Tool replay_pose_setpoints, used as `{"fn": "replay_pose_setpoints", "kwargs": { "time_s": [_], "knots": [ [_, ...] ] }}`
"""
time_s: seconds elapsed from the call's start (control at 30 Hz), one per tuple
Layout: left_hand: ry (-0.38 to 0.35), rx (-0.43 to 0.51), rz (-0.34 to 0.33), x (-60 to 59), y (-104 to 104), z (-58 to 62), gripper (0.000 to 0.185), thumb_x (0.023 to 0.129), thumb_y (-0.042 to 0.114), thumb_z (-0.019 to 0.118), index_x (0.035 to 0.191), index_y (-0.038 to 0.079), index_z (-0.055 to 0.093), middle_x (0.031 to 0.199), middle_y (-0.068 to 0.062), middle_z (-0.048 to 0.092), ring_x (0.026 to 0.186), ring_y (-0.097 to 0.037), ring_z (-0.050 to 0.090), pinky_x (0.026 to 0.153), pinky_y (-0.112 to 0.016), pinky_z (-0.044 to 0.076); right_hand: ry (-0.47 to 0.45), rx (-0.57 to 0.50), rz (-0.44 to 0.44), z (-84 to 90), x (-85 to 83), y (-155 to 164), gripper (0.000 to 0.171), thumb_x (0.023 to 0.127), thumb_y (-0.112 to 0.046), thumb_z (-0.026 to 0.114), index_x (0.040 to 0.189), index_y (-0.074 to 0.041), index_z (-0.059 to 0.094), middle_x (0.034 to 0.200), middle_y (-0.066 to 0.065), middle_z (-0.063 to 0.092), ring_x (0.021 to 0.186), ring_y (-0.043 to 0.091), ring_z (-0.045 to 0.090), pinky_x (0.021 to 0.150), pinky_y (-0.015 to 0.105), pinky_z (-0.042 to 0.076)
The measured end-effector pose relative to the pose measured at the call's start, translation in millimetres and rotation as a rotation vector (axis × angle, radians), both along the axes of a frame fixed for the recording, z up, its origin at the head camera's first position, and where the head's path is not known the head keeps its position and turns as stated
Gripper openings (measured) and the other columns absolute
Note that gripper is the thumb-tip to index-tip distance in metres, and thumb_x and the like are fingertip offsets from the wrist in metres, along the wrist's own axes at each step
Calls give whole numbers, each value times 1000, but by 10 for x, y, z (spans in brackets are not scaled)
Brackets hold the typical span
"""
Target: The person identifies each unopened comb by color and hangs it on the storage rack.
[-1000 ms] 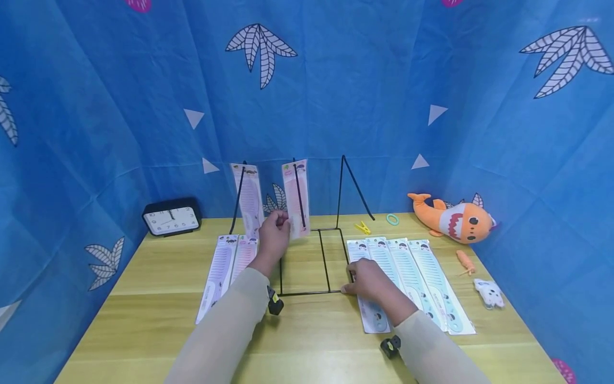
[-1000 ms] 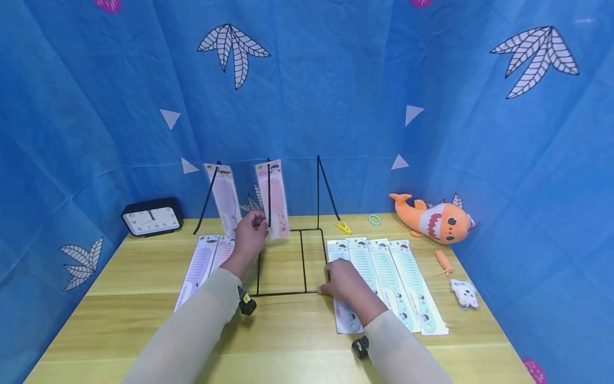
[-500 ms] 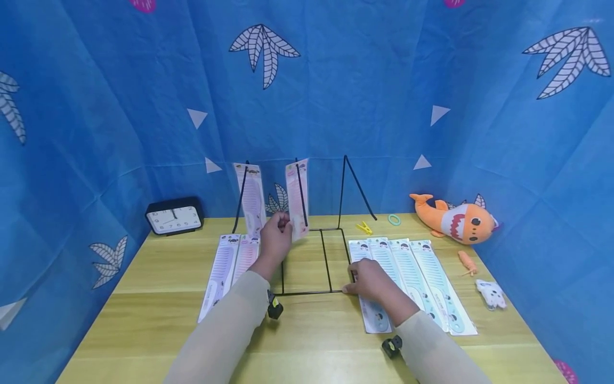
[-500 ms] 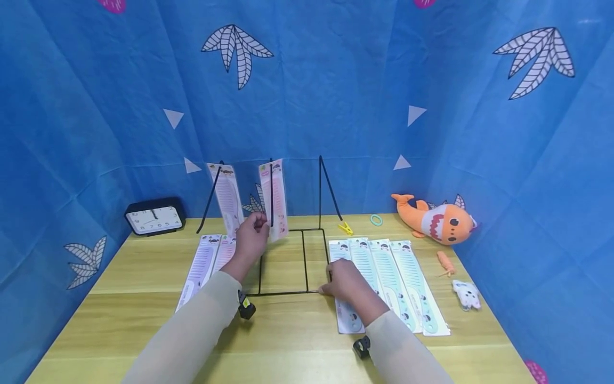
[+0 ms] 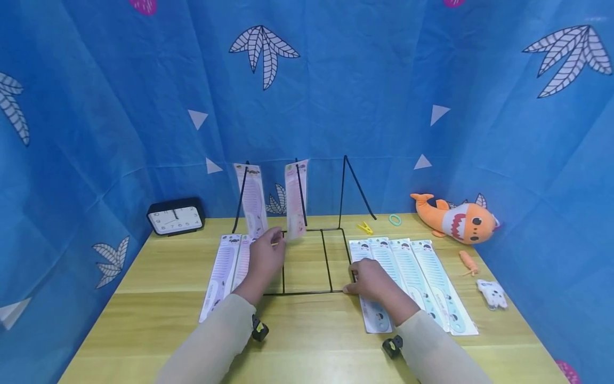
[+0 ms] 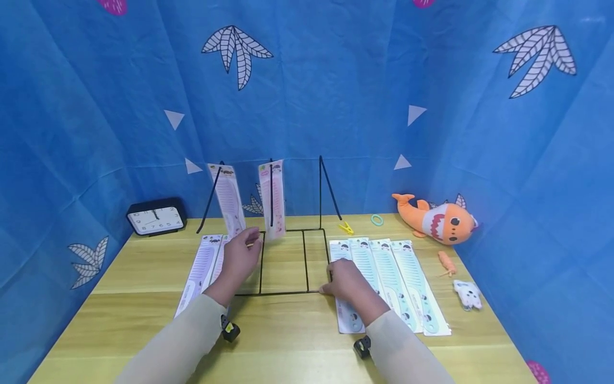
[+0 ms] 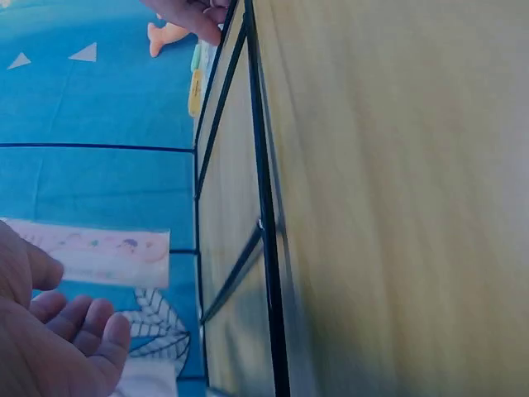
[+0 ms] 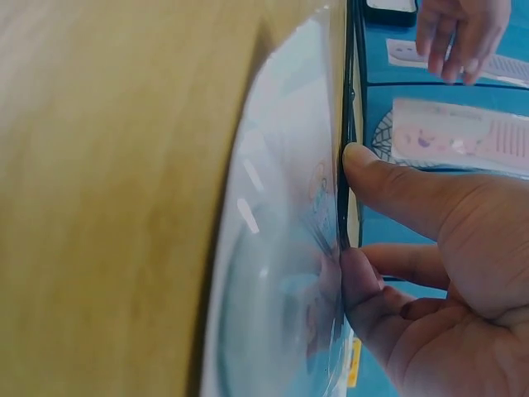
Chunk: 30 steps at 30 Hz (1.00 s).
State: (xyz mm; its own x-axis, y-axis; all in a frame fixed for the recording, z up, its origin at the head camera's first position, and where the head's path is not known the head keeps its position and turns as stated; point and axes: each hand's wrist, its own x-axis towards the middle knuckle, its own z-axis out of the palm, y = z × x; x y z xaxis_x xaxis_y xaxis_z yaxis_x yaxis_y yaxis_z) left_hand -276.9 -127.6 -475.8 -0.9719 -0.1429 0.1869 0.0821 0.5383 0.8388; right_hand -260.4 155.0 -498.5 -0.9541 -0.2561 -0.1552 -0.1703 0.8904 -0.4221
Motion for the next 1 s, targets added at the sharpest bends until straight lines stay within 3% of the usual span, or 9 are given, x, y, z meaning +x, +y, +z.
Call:
{"fn": "replay_pose_setpoints", "kwargs": {
  "time_s": [0.13,0.27,0.33,0.43,0.53,0.63,0.83,1.0],
  "knots": [
    [10,-47,52,145,-231,51,29,104,13,70,131,2,70,127,-16,76,117,-31,75,99,-49,65,1,-4,8,15,-3,-14,45,86,-30,95,119,-4,78,96,6,69,85,20,60,79,40,57],
    [-18,-80,108,256,-522,169,31,100,15,73,127,1,67,123,-19,76,115,-36,74,102,-52,61,-3,-1,3,13,-9,-18,48,86,-30,95,123,-3,78,103,8,73,89,21,62,85,42,60],
    [-66,-139,123,299,-663,207,38,100,16,73,132,-1,63,128,-23,74,119,-39,73,105,-54,59,-5,5,-7,6,-11,-13,54,86,-30,95,129,-2,76,113,11,76,94,21,65,92,45,62],
    [-223,-247,145,355,-841,215,52,101,21,74,143,-3,54,139,-28,65,125,-44,65,106,-59,56,-13,9,-17,-12,-12,-5,60,87,-31,95,135,-1,74,122,15,76,100,23,67,99,48,62],
    [-389,-333,166,388,-976,144,66,101,26,75,151,-5,46,142,-33,56,124,-45,58,104,-61,55,-15,14,-16,-23,-12,6,62,86,-30,95,137,-1,73,126,16,76,104,24,68,102,50,62],
    [-480,-383,178,413,-1071,38,76,100,27,76,155,-11,40,136,-37,51,121,-48,54,98,-62,56,-18,13,-17,-31,-9,14,63,87,-30,95,137,-1,73,127,17,75,106,25,68,103,51,62],
    [-518,-438,169,447,-1156,-128,85,98,30,77,154,-17,33,125,-40,49,116,-52,53,86,-58,58,-24,3,-20,-22,9,18,62,87,-29,95,138,0,73,130,18,74,114,28,69,107,53,60],
    [-500,-460,176,474,-1174,-161,85,95,27,77,151,-19,33,123,-42,49,117,-55,53,90,-62,57,-9,6,-3,2,7,3,58,86,-29,95,133,-1,75,122,15,75,104,24,67,101,51,61]
  ]
}}
